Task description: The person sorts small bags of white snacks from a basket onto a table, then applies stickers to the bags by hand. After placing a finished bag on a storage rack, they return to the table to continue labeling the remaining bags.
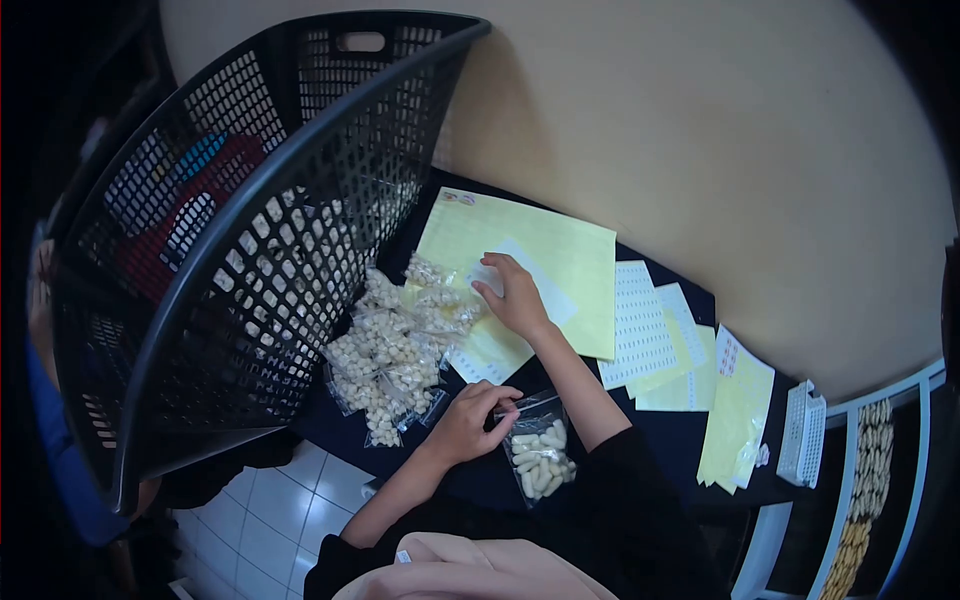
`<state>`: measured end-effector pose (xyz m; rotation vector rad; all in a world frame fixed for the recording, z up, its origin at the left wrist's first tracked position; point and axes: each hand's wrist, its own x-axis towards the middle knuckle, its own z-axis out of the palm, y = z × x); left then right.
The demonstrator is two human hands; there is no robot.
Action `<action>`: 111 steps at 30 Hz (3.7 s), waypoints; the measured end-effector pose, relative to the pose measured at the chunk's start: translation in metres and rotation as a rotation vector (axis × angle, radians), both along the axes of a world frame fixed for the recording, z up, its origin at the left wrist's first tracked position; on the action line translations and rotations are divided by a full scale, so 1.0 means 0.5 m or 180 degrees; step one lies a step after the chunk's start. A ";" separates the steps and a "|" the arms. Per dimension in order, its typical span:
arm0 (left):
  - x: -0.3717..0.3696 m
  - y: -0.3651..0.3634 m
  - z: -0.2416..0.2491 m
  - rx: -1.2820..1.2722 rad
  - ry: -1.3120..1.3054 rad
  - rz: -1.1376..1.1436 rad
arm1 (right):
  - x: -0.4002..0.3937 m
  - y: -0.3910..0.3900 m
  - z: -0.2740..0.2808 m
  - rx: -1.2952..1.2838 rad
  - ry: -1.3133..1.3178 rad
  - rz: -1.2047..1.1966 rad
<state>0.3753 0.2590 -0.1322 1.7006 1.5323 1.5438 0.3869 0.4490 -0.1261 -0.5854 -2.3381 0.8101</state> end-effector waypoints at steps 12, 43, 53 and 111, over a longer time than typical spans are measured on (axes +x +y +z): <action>-0.014 0.007 -0.009 -0.0463 -0.0054 0.0140 | -0.025 0.015 -0.048 0.0261 -0.0290 -0.0053; -0.010 0.014 -0.020 -0.0786 -0.1805 0.0243 | 0.052 -0.010 0.097 -0.0890 0.1283 -0.0423; -0.003 0.019 -0.025 -0.1184 -0.2780 0.0034 | 0.224 -0.241 0.021 -0.1212 0.0391 -0.1434; -0.002 0.029 0.005 -0.1207 -0.1696 0.0085 | -0.269 0.192 0.007 0.0480 -0.1368 -0.0642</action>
